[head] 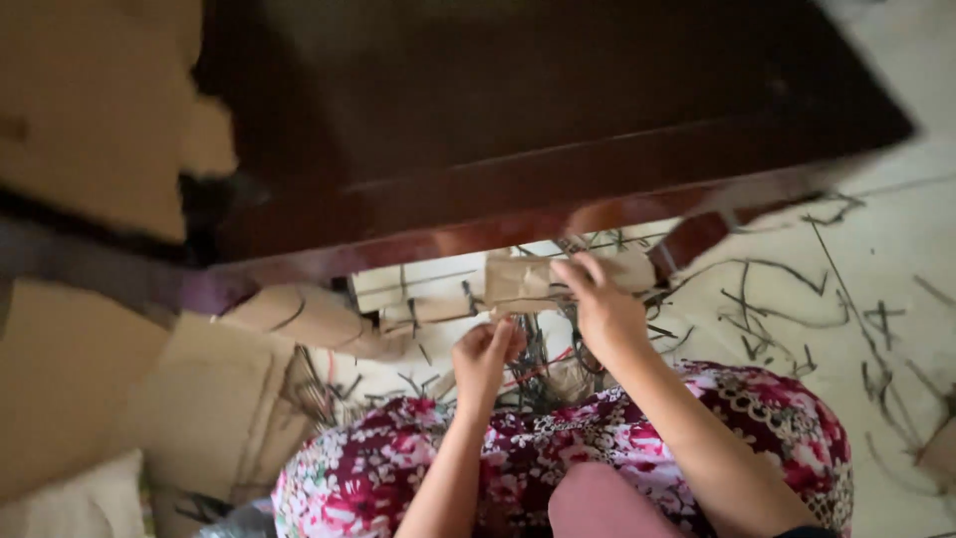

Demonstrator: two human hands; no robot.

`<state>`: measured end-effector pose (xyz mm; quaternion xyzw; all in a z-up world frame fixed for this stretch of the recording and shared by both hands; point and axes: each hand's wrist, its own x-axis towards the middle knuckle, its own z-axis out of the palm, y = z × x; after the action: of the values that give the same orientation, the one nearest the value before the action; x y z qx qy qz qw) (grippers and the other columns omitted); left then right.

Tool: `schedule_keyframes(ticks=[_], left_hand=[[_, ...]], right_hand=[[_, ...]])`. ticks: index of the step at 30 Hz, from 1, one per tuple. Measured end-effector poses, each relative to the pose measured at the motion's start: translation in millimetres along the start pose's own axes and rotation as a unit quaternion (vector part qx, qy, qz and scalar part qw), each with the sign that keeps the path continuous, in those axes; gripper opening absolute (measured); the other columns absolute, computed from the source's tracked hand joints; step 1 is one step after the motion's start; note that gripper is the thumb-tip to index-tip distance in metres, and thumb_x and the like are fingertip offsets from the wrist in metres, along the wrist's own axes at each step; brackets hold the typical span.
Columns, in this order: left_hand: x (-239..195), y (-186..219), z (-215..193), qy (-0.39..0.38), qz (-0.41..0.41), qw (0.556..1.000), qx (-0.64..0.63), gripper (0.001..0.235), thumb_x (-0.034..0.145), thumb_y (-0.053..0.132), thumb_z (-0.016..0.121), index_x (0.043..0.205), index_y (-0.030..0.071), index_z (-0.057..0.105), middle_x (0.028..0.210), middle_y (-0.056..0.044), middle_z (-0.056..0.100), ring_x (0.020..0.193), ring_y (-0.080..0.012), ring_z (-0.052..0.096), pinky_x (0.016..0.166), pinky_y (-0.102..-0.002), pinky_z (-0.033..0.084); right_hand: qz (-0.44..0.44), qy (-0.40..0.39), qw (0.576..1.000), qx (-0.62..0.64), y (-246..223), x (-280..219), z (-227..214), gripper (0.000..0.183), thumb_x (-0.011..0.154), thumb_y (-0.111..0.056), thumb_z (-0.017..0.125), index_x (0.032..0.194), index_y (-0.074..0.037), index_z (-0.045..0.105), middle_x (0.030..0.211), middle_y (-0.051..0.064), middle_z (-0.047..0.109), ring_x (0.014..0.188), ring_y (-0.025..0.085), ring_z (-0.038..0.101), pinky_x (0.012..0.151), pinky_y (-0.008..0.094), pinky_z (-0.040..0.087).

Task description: The person sits on the floor and ties black cords around the legs of a wooden stool that are wrapped in cardboard. They use scissors to cut the cords after tying them. The person repeats this process for multiple legs of the stool.

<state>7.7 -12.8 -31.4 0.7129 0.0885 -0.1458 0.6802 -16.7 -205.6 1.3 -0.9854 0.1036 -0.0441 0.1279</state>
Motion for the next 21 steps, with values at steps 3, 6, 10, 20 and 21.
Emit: schedule_keyframes(ticks=[3,6,10,20,21], left_hand=[[-27.5,18.5,-3.7,0.035,0.046,0.987,0.149,0.035,0.094,0.039,0.073,0.072,0.012,0.078,0.055,-0.006,0.070,0.050,-0.0142,0.059,0.055,-0.030,0.047],[-8.3,-11.5,-11.5,0.097,0.344,0.895,0.266,0.011,0.091,0.028,0.079,0.082,0.022,0.075,0.068,0.001,0.073,0.066,-0.0194,0.073,0.068,-0.031,0.057],[-7.7,69.1,7.7,-0.007,0.500,0.784,0.368,0.034,0.094,0.021,0.073,0.127,0.014,0.068,0.128,-0.005,0.070,0.127,-0.0259,0.063,0.111,-0.044,0.042],[22.7,43.1,26.7,0.037,0.500,0.728,0.468,0.045,0.087,0.039,0.075,0.130,0.024,0.070,0.134,0.006,0.068,0.132,-0.0173,0.060,0.108,-0.041,0.043],[19.6,41.6,28.0,0.050,0.501,0.726,0.469,0.045,0.086,0.040,0.075,0.129,0.025,0.070,0.133,0.007,0.069,0.131,-0.0168,0.061,0.107,-0.040,0.043]], right_hand=[[0.001,0.016,1.000,0.023,-4.5,-3.6,-13.3,0.068,0.091,-0.007,0.056,0.141,-0.052,0.043,0.144,-0.006,0.048,0.079,0.036,0.077,0.068,0.048,0.066],[-0.012,0.017,0.999,0.036,7.1,-4.1,-12.0,0.061,0.092,-0.011,0.057,0.138,-0.050,0.046,0.145,-0.006,0.048,0.079,0.037,0.076,0.067,0.048,0.065],[-0.026,0.021,0.997,0.065,6.3,-9.6,-31.9,0.058,0.095,-0.008,0.053,0.139,-0.045,0.047,0.146,0.000,0.048,0.084,0.038,0.076,0.070,0.048,0.065],[-0.020,-0.008,0.986,0.167,10.3,-16.3,-52.8,0.066,0.085,-0.039,0.079,0.141,-0.022,0.049,0.144,0.019,0.041,0.089,0.046,0.074,0.070,0.054,0.064],[-0.025,0.021,0.983,0.178,11.2,-20.7,-61.3,0.072,0.082,-0.049,0.083,0.137,-0.014,0.051,0.131,0.022,0.046,0.086,0.045,0.074,0.061,0.048,0.066]])
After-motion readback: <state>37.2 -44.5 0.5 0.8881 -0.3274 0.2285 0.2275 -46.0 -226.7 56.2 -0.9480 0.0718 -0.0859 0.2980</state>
